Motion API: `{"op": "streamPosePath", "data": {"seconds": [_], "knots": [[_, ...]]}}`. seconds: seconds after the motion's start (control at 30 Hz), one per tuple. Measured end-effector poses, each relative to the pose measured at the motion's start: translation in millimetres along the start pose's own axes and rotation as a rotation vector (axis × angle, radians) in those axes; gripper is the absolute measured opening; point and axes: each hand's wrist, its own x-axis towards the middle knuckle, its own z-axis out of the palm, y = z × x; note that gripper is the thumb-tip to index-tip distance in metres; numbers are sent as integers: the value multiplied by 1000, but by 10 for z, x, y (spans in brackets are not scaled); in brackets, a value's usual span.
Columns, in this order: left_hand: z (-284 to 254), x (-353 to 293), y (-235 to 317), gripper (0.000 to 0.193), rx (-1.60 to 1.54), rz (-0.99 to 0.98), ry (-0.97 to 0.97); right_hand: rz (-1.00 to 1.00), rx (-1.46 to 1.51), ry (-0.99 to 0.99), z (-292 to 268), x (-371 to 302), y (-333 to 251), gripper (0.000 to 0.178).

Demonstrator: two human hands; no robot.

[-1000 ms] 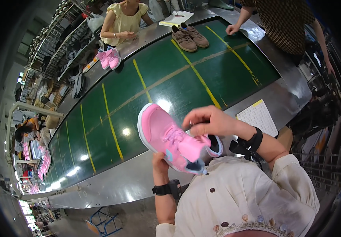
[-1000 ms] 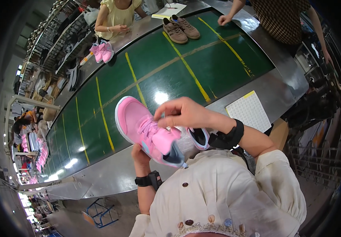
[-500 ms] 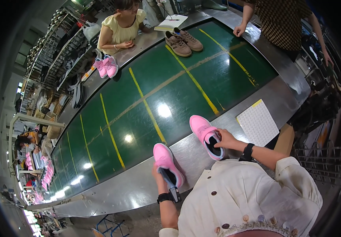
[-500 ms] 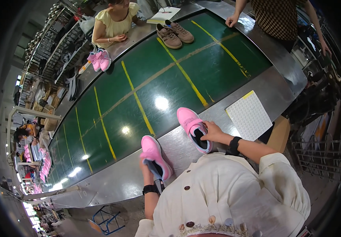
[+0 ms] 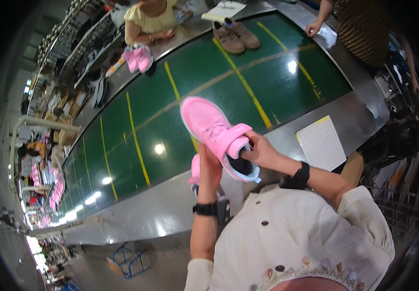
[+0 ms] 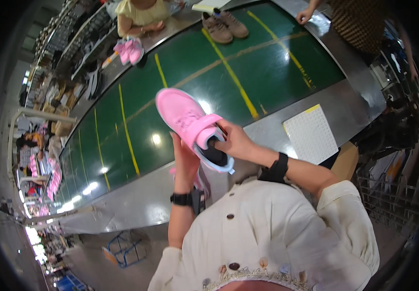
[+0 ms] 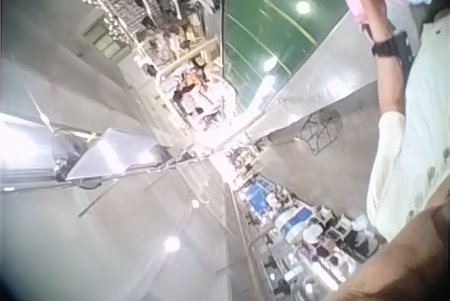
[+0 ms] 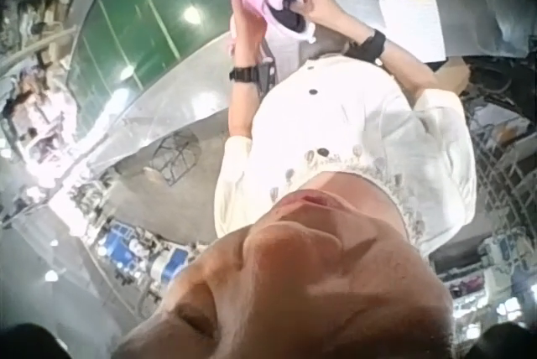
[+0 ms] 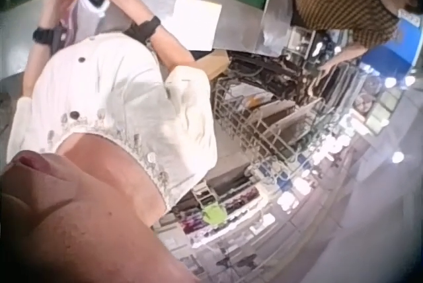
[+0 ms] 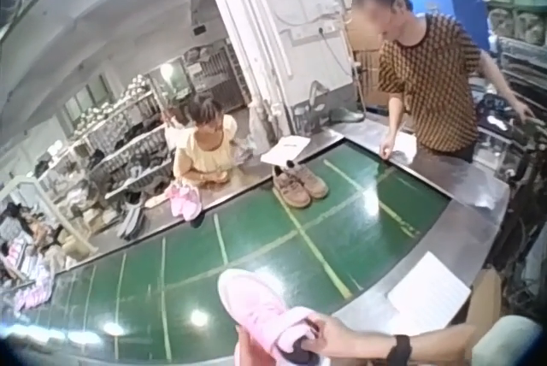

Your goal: The recorder is inspecting and adjusting pink children's sneakers on a factory conveyor belt, checking laces and markings while referencing a paper log.

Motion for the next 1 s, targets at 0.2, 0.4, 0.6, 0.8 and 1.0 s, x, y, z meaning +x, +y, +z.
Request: {"op": "streamPosePath", "data": {"seconds": [0.2,0.4,0.6,0.8,1.0], "knots": [[-135,-45,193,83,-261,37,-124,39,49,-271,-298,-29,-789,69],[-107,-226,208,88,-220,53,-221,-134,-48,-127,-332,24,-878,47],[36,-304,274,82,-68,156,-247,-163,-71,-80,-248,11,-917,39],[195,-321,253,78,-110,160,-154,-181,-90,-197,-179,-91,-1030,46],[388,-297,231,71,-95,32,51,-216,-63,-135,-133,-80,-989,42]]}}
